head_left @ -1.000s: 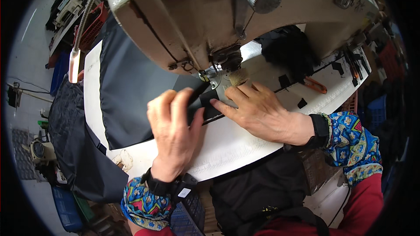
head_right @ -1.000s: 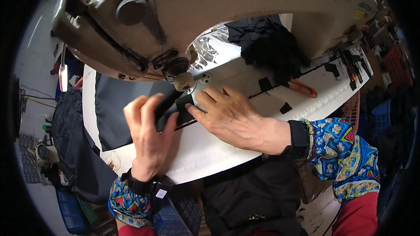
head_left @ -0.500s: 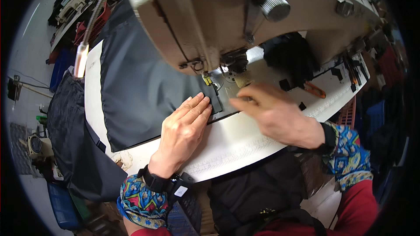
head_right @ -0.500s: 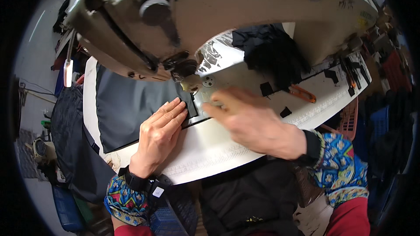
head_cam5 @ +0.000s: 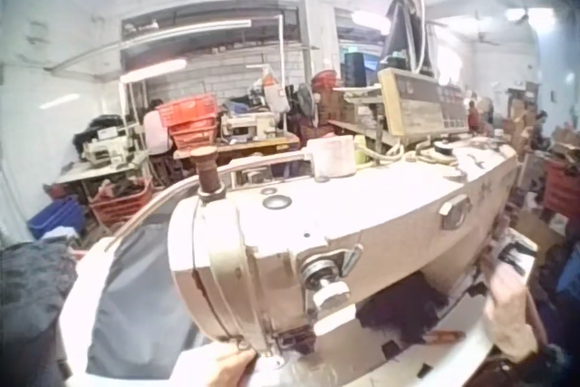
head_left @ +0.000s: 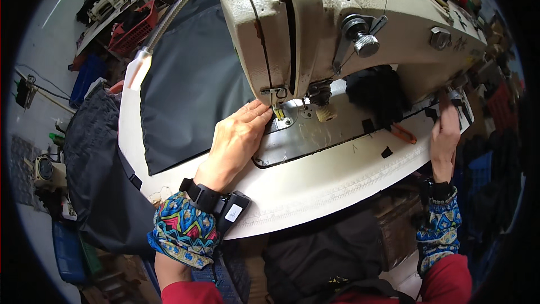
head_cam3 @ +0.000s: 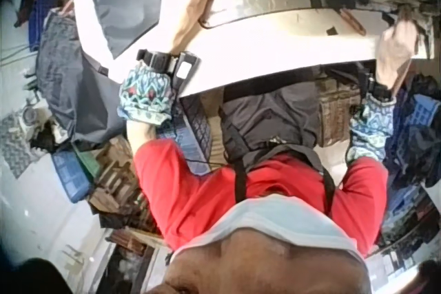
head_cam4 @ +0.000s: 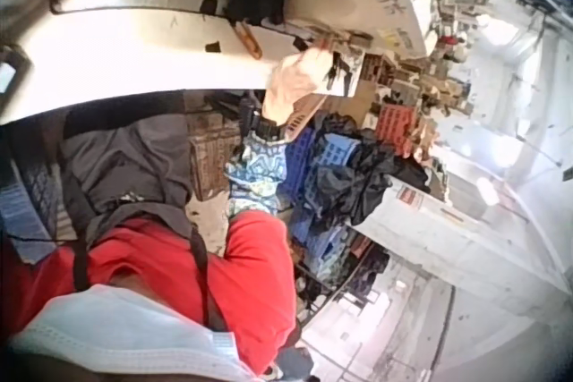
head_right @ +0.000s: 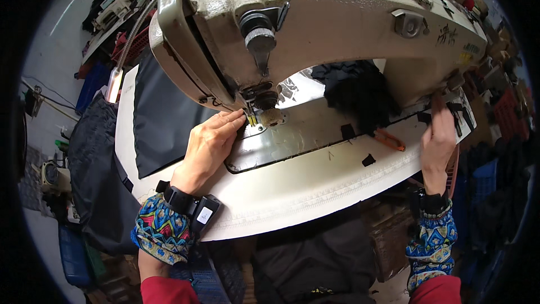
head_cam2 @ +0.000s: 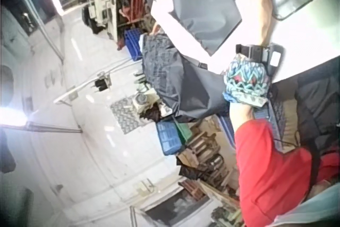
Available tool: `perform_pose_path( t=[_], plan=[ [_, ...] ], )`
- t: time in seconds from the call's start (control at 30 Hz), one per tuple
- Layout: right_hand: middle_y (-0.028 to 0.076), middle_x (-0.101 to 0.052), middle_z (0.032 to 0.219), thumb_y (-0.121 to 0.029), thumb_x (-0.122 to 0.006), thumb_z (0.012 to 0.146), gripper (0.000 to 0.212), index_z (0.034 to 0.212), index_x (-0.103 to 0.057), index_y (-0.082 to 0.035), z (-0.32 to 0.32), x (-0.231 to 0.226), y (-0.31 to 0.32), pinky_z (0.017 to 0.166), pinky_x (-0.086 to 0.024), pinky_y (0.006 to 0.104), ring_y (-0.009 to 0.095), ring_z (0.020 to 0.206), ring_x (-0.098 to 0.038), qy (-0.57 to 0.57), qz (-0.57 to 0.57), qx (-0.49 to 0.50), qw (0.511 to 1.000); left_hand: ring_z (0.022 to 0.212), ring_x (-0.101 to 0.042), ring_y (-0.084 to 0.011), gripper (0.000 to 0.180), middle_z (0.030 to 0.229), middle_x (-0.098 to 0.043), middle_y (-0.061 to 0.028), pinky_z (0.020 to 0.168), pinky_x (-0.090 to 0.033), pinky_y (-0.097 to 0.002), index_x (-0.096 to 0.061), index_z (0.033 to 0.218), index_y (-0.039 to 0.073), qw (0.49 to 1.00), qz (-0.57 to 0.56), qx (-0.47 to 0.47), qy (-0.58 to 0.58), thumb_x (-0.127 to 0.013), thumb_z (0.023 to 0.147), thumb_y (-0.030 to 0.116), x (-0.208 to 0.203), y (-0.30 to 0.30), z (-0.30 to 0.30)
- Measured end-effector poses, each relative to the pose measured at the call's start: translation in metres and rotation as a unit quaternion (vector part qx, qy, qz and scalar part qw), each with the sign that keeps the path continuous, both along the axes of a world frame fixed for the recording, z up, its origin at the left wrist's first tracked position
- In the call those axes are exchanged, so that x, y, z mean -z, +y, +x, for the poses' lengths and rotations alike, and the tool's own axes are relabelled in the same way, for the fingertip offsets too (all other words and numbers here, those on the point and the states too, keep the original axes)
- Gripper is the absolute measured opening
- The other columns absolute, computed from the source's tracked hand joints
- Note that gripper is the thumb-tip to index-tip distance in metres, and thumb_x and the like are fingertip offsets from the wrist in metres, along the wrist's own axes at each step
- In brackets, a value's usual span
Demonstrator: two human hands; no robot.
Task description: The recorder is using an industrial sewing machine to sew black fabric bags.
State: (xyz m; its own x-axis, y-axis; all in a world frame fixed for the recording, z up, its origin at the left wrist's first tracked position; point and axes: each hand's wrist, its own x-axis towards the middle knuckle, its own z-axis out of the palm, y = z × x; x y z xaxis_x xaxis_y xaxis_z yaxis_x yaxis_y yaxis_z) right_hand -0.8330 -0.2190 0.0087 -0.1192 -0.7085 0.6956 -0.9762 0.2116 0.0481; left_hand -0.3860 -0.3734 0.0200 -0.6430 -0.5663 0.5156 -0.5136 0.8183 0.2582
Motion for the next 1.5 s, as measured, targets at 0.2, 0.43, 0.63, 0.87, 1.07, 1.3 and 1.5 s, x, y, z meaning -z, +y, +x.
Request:
perform_pose_path(
  t=[0.2,0.43,0.63,0.87,1.07,1.3,1.5],
  plan=[
    [0.019,-0.064,0.130,0.012,-0.049,0.082,0.053,0.133,-0.060,0.001,0.009,0.010,0.002,0.103,-0.047,0.0407,0.036,0.122,-0.060,-0.056,0.026,0.002,0.998,0.111,-0.069,-0.0314,0.029,0.118,-0.072,-0.0148,0.092,-0.058,-0.0364,-0.072,0.112,0.000,1.000,-0.011,-0.010,-0.006,-0.067,0.084,-0.004,0.003,0.003,-0.003],
    [0.018,-0.062,0.136,0.014,-0.047,0.088,0.046,0.130,-0.061,0.004,0.005,-0.015,-0.002,0.107,-0.045,0.0395,0.034,0.129,-0.057,-0.074,-0.020,-0.057,0.995,0.133,-0.049,-0.0392,0.035,0.137,-0.062,-0.0071,0.109,-0.032,-0.0720,-0.069,0.120,0.009,0.991,0.054,-0.123,-0.014,-0.066,0.086,0.003,0.017,0.007,-0.007],
    [0.021,-0.056,0.141,0.017,-0.045,0.084,0.047,0.127,-0.062,0.007,0.014,0.011,0.017,0.111,-0.039,0.0428,0.038,0.134,-0.051,-0.079,-0.026,-0.079,0.993,0.137,-0.047,-0.0392,0.039,0.139,-0.062,-0.0074,0.112,-0.027,-0.0727,-0.068,0.125,0.010,0.991,0.116,-0.061,-0.015,-0.069,0.086,0.006,0.020,-0.006,0.003],
    [0.021,-0.062,0.129,0.018,-0.045,0.078,0.043,0.115,-0.065,0.008,0.045,0.022,0.008,0.106,-0.043,0.0461,0.039,0.125,-0.055,-0.090,-0.007,-0.112,0.990,0.138,-0.047,-0.0348,0.029,0.135,-0.063,-0.0141,0.118,-0.028,-0.0600,-0.074,0.104,0.005,0.993,0.013,-0.111,-0.036,-0.062,0.079,-0.004,0.006,-0.066,0.049],
    [0.021,-0.063,0.127,0.017,-0.046,0.078,0.043,0.116,-0.065,0.008,0.029,0.035,0.018,0.106,-0.043,0.0465,0.041,0.125,-0.054,-0.105,-0.002,-0.103,0.989,0.139,-0.045,-0.0433,0.052,0.146,-0.050,-0.0265,0.117,-0.036,-0.0452,-0.053,0.138,-0.004,0.964,0.037,-0.249,-0.087,-0.054,0.086,-0.004,-0.022,0.001,0.139],
    [0.023,-0.065,0.122,0.017,-0.047,0.079,0.044,0.118,-0.065,0.008,0.014,0.051,0.023,0.107,-0.044,0.0487,0.043,0.126,-0.056,-0.057,-0.025,-0.196,0.979,0.150,-0.029,-0.0395,0.060,0.160,-0.032,-0.0232,0.117,-0.027,-0.0607,-0.036,0.152,-0.003,0.819,0.126,-0.518,-0.213,-0.047,0.104,0.032,0.019,0.118,0.242],
    [0.020,-0.070,0.103,-0.001,-0.061,0.083,0.019,0.100,-0.069,0.004,0.209,-0.001,0.004,0.087,-0.056,0.0493,0.040,0.102,-0.067,-0.137,0.107,-0.548,0.818,0.148,-0.035,-0.0377,0.061,0.159,-0.035,-0.0240,0.117,-0.026,-0.0577,-0.039,0.149,-0.004,0.906,0.099,-0.376,-0.165,-0.053,0.102,0.032,0.016,0.167,0.090]
  ],
)
